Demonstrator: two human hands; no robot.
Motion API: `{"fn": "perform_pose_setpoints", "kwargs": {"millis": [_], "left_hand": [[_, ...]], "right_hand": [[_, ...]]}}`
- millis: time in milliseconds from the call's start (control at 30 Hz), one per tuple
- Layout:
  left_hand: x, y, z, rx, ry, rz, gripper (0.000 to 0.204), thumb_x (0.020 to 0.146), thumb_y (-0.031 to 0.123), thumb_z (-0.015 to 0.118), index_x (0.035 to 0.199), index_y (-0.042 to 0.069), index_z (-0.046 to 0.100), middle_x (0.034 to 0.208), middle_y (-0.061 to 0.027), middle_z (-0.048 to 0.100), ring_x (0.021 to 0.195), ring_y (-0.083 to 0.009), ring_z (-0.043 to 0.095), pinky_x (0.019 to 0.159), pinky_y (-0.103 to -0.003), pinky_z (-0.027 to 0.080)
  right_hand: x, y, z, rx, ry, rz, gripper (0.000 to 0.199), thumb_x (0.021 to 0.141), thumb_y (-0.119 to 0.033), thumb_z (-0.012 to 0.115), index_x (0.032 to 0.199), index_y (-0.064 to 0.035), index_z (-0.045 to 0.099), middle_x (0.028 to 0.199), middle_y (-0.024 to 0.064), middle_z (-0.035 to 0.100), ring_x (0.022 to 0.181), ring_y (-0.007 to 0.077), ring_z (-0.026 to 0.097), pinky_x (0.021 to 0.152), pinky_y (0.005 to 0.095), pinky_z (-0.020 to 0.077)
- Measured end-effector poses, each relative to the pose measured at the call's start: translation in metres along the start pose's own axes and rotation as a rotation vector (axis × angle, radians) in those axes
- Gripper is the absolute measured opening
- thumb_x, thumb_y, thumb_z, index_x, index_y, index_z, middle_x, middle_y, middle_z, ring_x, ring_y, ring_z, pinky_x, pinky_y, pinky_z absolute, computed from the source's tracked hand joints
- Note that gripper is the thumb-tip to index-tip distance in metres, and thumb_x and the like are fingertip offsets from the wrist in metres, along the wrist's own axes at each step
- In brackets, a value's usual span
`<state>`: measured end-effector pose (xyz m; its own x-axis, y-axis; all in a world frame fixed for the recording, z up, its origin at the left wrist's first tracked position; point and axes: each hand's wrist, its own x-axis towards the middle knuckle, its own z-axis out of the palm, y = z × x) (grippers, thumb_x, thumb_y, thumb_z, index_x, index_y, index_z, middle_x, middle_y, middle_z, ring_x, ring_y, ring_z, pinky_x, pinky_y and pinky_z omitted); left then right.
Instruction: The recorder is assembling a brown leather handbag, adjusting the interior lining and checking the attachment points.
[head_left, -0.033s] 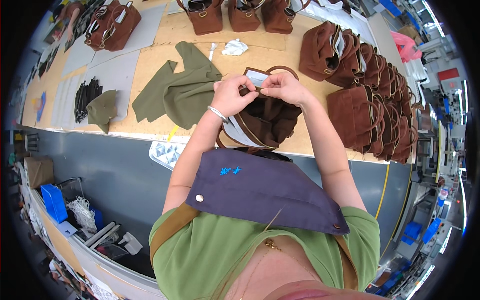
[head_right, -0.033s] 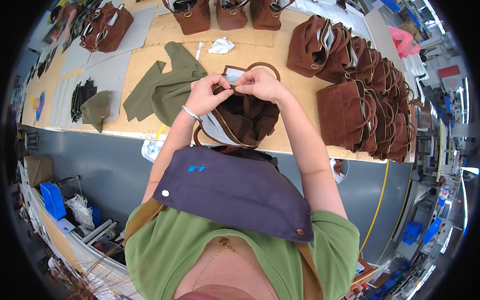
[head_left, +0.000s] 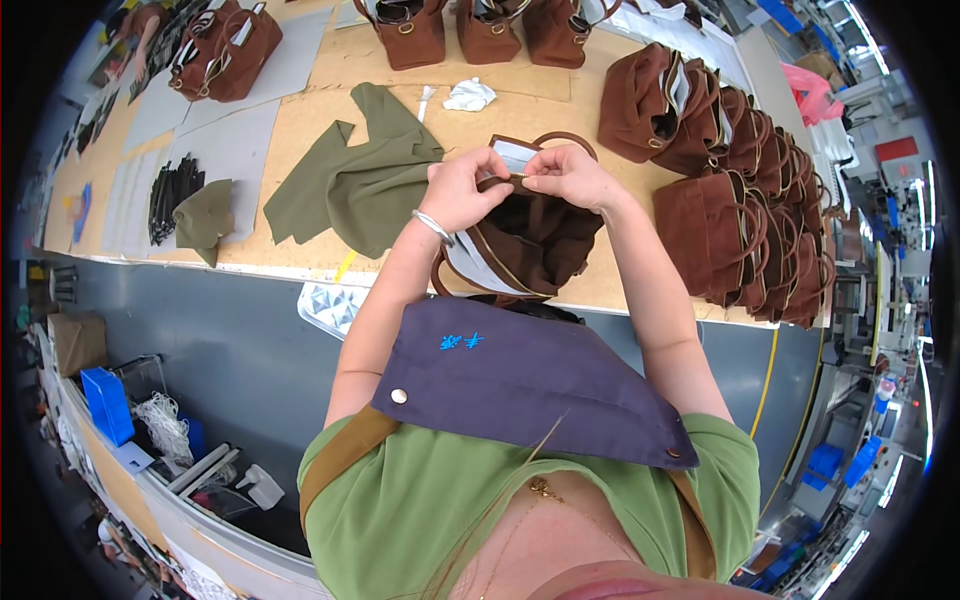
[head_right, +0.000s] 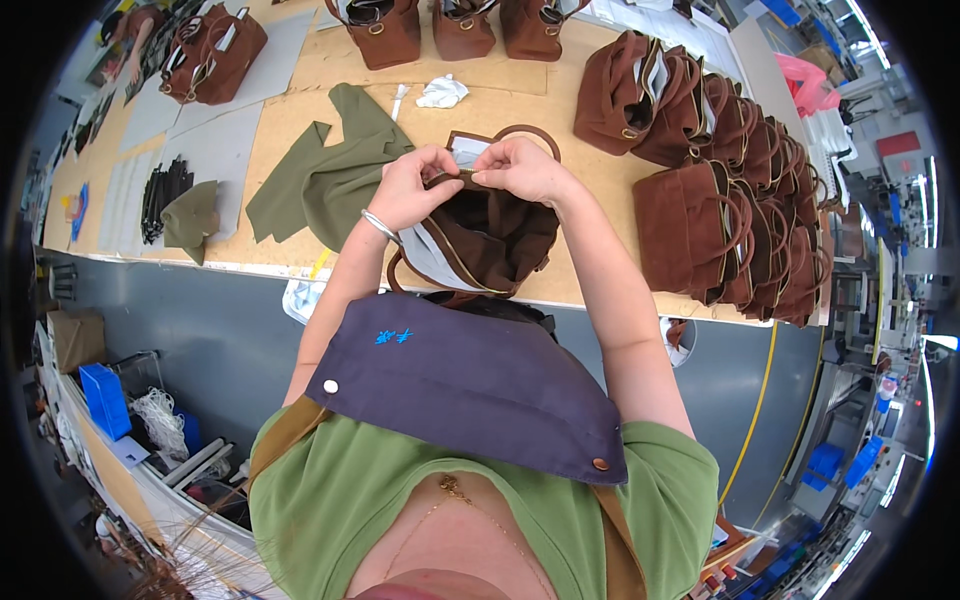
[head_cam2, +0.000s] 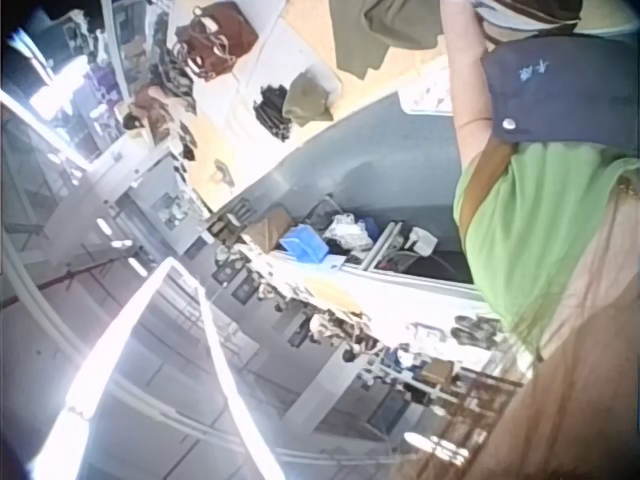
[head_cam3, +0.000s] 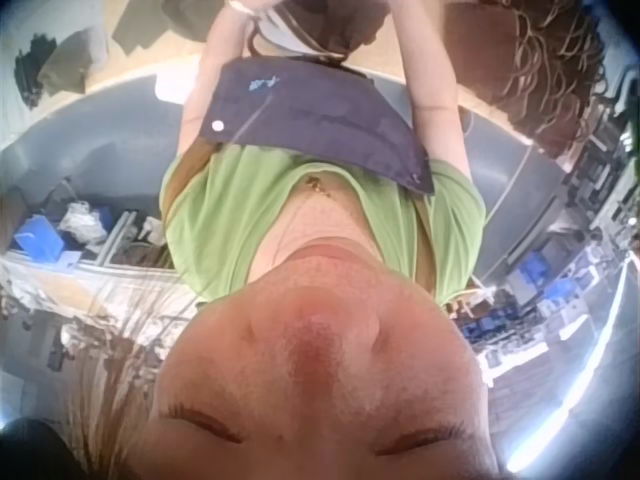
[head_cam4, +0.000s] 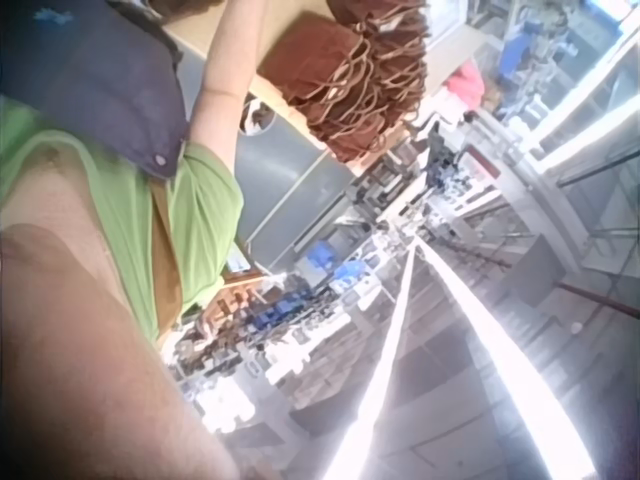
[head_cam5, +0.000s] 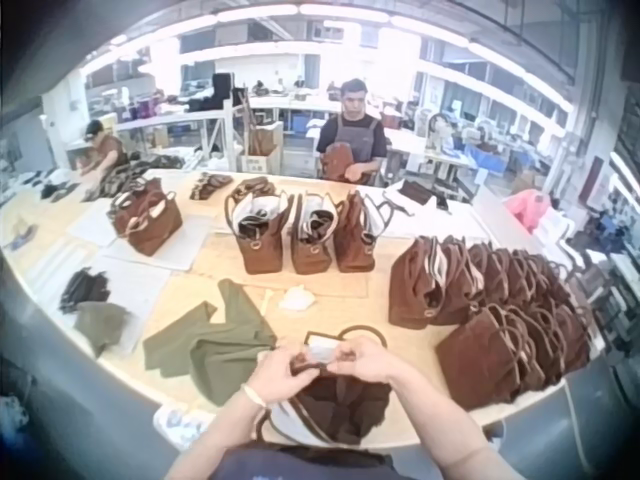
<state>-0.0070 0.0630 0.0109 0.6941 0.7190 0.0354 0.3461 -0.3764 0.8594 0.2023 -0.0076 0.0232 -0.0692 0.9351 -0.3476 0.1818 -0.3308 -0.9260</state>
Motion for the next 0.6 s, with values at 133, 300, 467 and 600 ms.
{"fn": "perform_pose_setpoints", "kwargs": {"millis": [133,300,467,600], "left_hand": [[0.005,-0.009,-0.006,-0.124,-0.070,0.007,0.011,0.084,0.013,0.067,0.092,0.006,0.068,0.076,0.0018,0.059,0.069,-0.0074,0.052,0.068,-0.025,0.046],[0.014,0.000,-0.020,0.003,-0.254,-0.070,0.016,0.086,0.015,0.065,0.097,0.003,0.066,0.075,0.0011,0.058,0.070,-0.0084,0.051,0.068,-0.025,0.044],[0.021,-0.012,-0.018,-0.027,-0.292,-0.066,0.017,0.087,0.018,0.063,0.096,0.004,0.066,0.075,0.0007,0.058,0.072,-0.0093,0.051,0.070,-0.026,0.044],[0.021,-0.005,-0.021,0.089,-0.308,-0.076,0.022,0.087,0.028,0.060,0.100,0.013,0.070,0.089,-0.0038,0.070,0.091,-0.0217,0.064,0.088,-0.038,0.037]], "right_hand": [[-0.002,-0.006,0.000,-0.004,-0.005,0.041,0.009,0.083,-0.007,0.070,0.089,-0.0006,0.068,0.081,-0.0006,0.065,0.073,0.0073,0.058,0.068,0.0219,0.0462],[-0.002,-0.010,0.002,-0.023,-0.004,0.089,0.010,0.083,-0.010,0.071,0.089,-0.0030,0.068,0.080,-0.0029,0.063,0.068,0.0048,0.055,0.061,0.0206,0.0426],[0.000,-0.008,0.003,0.014,-0.017,0.084,0.012,0.083,-0.013,0.072,0.090,-0.0044,0.068,0.079,-0.0045,0.063,0.065,0.0031,0.052,0.056,0.0197,0.0389],[-0.001,-0.010,0.004,0.016,-0.015,0.096,0.013,0.083,-0.013,0.073,0.091,-0.0041,0.069,0.079,-0.0041,0.063,0.066,0.0031,0.052,0.057,0.0196,0.0389]]}}
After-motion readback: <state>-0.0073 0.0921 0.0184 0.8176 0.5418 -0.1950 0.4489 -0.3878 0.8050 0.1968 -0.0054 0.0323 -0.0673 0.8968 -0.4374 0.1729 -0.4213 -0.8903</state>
